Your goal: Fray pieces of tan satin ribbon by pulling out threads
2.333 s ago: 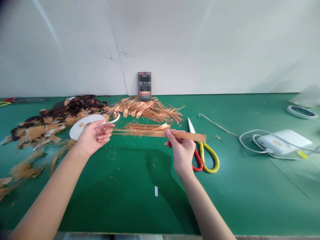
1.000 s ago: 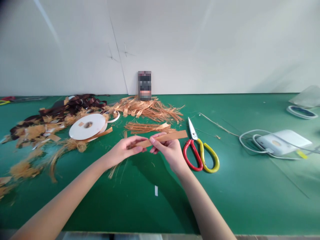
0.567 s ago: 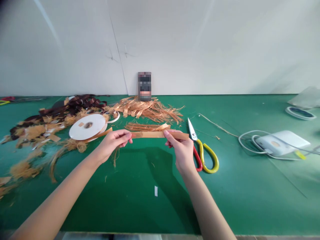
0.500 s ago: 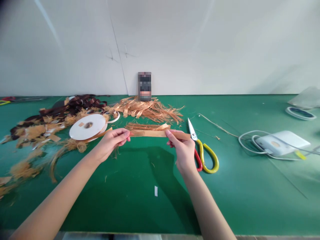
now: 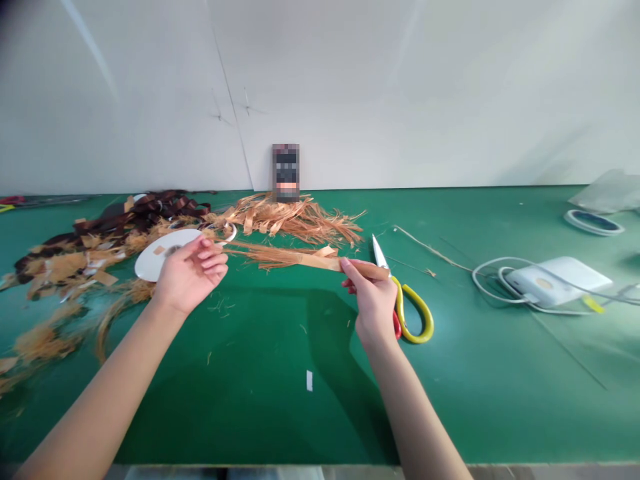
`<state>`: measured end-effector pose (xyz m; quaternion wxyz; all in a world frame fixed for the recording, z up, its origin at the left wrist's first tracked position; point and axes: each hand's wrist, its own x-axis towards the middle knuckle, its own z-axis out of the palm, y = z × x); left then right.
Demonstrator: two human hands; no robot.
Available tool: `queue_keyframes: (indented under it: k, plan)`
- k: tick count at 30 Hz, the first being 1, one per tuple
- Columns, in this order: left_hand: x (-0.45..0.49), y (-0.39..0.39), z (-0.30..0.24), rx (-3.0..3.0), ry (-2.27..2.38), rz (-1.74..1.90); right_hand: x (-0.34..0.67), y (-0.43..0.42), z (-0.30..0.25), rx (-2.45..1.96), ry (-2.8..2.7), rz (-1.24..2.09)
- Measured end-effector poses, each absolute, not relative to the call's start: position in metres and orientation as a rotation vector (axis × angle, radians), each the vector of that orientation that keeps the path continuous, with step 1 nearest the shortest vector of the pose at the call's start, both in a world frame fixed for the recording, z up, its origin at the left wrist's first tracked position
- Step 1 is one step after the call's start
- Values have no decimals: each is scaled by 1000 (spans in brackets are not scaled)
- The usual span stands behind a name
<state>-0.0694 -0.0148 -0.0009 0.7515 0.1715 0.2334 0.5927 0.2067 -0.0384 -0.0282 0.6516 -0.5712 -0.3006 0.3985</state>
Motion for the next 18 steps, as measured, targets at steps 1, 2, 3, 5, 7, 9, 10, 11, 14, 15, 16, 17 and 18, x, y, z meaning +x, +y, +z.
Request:
queue_keyframes:
  k: [1, 2, 3, 5, 7, 9, 10, 11, 14, 15, 16, 17, 18]
  plan:
    - [-73, -14, -1, 348, 506, 1340, 208, -39, -28, -1324, -673, 899]
    - [-78, -13, -1, 321, 509, 1384, 209, -40, -29, -1348, -660, 898]
    - [-82, -12, -1, 294, 519, 1424, 209, -40, -29, -1370, -643, 898]
    - [-88, -11, -1, 249, 559, 1488, 211, -40, -29, -1404, -612, 906]
    - [-91, -10, 0, 235, 606, 1523, 211, -40, -29, -1422, -604, 922]
    - [-88, -9, 0, 279, 645, 1525, 211, -40, -29, -1404, -619, 943]
    - [-84, -9, 0, 333, 672, 1515, 210, -40, -28, -1381, -638, 956]
    - [-78, -10, -1, 420, 719, 1507, 209, -40, -27, -1351, -666, 971]
    - [-55, -18, -5, 920, 995, 1446, 205, -42, -23, -1257, -817, 1033]
    - [-47, -21, -6, 1162, 1099, 1357, 203, -43, -21, -1225, -883, 1054]
    - [-38, -26, -7, 1369, 1152, 1224, 201, -43, -19, -1191, -954, 1078]
    - [-30, -30, -7, 1537, 1164, 1131, 199, -44, -18, -1161, -1021, 1100]
    - [-23, -33, -8, 1668, 1143, 1042, 197, -44, -16, -1136, -1084, 1122]
